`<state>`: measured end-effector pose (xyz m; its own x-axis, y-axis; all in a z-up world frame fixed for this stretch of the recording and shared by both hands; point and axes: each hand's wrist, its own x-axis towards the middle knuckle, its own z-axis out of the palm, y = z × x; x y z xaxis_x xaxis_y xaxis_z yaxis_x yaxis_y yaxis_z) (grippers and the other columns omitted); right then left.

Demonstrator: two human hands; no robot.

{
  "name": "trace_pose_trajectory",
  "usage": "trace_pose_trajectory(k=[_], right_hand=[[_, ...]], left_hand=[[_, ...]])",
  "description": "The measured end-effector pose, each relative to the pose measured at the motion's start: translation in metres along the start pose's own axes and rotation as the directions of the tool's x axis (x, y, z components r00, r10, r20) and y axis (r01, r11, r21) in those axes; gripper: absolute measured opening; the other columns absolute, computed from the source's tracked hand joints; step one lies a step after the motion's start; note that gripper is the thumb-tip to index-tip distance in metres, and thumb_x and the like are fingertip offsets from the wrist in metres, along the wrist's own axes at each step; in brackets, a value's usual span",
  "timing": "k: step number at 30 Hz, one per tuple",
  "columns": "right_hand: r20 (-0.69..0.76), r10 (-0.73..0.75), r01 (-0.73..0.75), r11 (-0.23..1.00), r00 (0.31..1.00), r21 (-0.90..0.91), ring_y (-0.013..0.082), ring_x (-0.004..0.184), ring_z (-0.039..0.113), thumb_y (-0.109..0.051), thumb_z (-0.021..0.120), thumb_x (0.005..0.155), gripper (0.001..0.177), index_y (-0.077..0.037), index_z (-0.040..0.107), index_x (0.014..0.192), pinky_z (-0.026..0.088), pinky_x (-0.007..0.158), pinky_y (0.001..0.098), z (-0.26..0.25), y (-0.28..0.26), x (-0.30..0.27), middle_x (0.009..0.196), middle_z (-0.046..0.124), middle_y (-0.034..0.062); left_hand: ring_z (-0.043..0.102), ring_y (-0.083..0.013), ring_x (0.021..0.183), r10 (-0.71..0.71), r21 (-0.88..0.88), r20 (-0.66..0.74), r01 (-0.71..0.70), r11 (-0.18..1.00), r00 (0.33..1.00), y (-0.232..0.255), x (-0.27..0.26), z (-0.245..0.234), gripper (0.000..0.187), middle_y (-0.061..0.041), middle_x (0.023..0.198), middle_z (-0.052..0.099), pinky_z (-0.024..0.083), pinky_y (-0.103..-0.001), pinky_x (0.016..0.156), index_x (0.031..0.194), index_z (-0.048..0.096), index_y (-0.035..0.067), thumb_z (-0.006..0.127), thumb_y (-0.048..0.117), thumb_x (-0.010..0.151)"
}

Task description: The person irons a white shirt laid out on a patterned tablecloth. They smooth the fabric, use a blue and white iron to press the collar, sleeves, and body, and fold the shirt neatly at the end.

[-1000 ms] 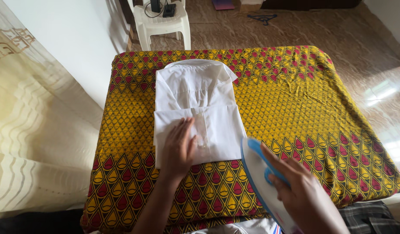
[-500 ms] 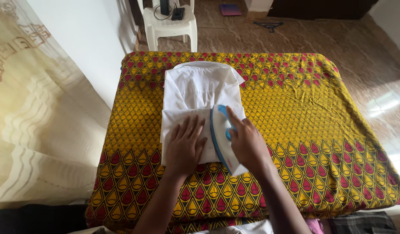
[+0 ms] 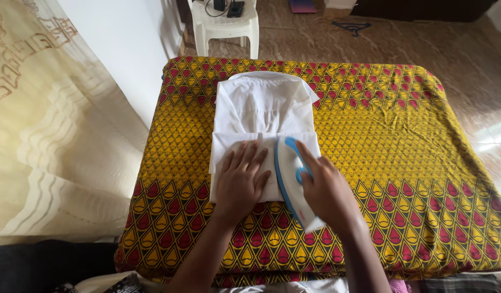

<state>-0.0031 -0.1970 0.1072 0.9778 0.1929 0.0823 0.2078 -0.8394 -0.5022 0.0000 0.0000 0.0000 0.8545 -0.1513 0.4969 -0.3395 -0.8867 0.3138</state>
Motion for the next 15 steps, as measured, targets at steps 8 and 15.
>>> trace_pose_trajectory(k=[8, 15], right_hand=[[0.103, 0.042, -0.048, 0.997, 0.994, 0.053, 0.0376, 0.080, 0.067, -0.017, 0.060, 0.088, 0.074, -0.032, 0.041, 0.158, 0.052, 0.075, 0.0503, -0.017, -0.002, -0.074, 0.096, 0.063, 0.0154], [0.460, -0.103, 0.065, 0.993, 0.882, 0.096, 0.0255, 0.094, 0.076, -0.028, 0.068, 0.093, 0.069, -0.039, 0.047, 0.158, 0.055, 0.084, 0.0436, -0.052, 0.037, -0.093, 0.112, 0.075, 0.0096]], left_hand=[[0.036, -0.0303, 0.146, -0.023, 0.001, 0.036, 0.023, 1.000, 0.999, 0.004, 0.005, 0.001, 0.052, -0.012, 0.154, 0.046, 0.022, -0.050, 0.120, 0.146, 0.052, 0.015, 0.057, 0.039, 0.099], [0.058, -0.0281, 0.140, -0.242, -0.474, -0.185, 0.129, 0.871, 0.953, -0.006, -0.001, -0.014, 0.035, -0.012, 0.143, 0.064, 0.042, -0.043, 0.120, 0.137, 0.063, 0.008, 0.051, 0.016, 0.106]])
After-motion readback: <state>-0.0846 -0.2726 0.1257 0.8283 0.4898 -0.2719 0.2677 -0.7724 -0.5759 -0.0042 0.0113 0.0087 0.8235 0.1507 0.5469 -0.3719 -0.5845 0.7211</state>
